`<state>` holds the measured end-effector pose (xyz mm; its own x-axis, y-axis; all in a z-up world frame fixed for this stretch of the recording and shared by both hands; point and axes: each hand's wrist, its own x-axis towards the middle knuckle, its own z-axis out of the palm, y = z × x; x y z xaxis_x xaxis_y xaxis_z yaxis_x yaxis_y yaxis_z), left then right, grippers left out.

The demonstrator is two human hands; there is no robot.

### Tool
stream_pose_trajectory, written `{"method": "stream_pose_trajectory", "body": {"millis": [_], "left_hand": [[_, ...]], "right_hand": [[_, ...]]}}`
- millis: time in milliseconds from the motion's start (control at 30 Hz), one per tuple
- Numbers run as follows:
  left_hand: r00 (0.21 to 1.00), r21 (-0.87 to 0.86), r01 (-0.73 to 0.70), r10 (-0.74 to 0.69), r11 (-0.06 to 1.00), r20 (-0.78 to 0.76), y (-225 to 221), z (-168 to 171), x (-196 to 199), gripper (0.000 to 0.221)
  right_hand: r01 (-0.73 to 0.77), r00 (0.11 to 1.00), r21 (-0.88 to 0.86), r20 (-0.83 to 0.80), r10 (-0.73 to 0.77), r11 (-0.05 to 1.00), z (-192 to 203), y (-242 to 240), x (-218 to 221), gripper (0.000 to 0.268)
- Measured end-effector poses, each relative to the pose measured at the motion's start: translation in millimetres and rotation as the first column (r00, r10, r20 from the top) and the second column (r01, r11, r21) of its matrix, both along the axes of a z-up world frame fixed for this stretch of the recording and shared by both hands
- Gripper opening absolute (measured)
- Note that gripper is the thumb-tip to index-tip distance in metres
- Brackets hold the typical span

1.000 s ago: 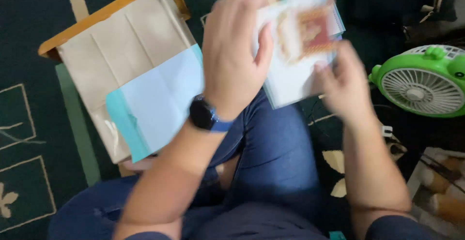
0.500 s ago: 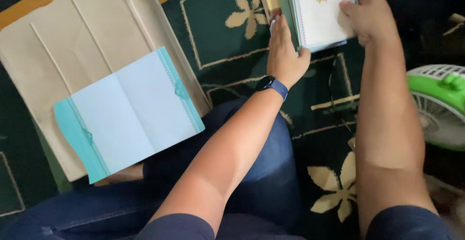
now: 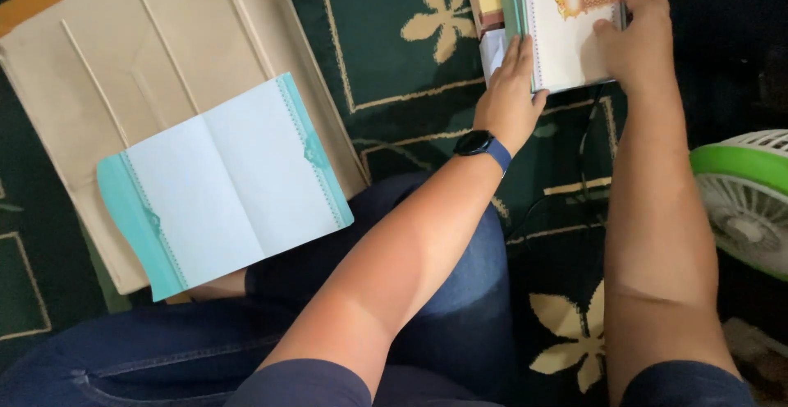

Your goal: The person sits on the floor and assembles small notebooks by inserting a decorative cover sheet into a light blue cover. They repeatedly pick up a cover, slide the sheet in, and place the finished notebook on a growing stack on a small wooden stand.

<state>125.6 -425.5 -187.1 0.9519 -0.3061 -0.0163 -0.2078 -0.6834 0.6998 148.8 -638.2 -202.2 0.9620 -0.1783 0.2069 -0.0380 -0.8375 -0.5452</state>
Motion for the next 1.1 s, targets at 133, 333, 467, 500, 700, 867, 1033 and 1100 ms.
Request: {"method": "stream_pose_trajectory", "body": {"millis": [133,333,467,500,700,867,1033,1100], "left_hand": [[1.0,0.009,-0.008,0.008,1.0,-0.016,-3.3,-13.1,1.8,0.087],[1.0,-0.076,-0.02,0.019,0.997,-0.011,-3.2,-14.9,3.7,0.094],[1.0,-0.117,-0.016,0.013,0.993,-0.028,0.8,-0.4,1.4,0.086],[0.999,-0.099,-0.004,0.0,0.995,-0.038,0.3,2.0,2.5,0.086],[0.967,-0.179,-0.041,0.084,0.983,0.24,6.6,11.7,-5.9,0.095],[0.92,-0.1,0.063,-0.019,0.993,0.392,112.7,160.7,-77.1,0.052],[0.902,-0.084,-0.003,0.04,0.996,0.43,299.5,204.8,-102.8,0.026],[0.882,0.462,-0.28,0.035,0.842,0.471,396.5,204.8,-90.8,0.034]], "right_hand": [[-0.062,0.997,-0.001,0.053,0.062,0.998,-3.6,-3.8,0.7,0.042],[-0.136,0.99,0.089,0.051,0.132,0.987,20.8,9.7,0.0,0.04],[-0.114,0.993,0.186,0.007,0.115,0.976,23.6,16.0,-0.5,0.041],[-0.121,0.993,0.19,0.016,0.12,0.974,25.2,16.7,-0.5,0.041],[0.086,0.988,-0.056,0.13,-0.078,0.995,11.7,7.0,-7.1,0.057],[-0.117,0.951,0.177,0.302,0.06,0.977,132.4,136.1,-91.9,0.044],[-0.197,0.976,0.428,-0.003,0.22,0.882,204.3,265.8,-153.3,0.034],[-0.253,0.901,0.519,-0.181,0.394,0.816,210.5,301.1,-151.9,0.05]]}}
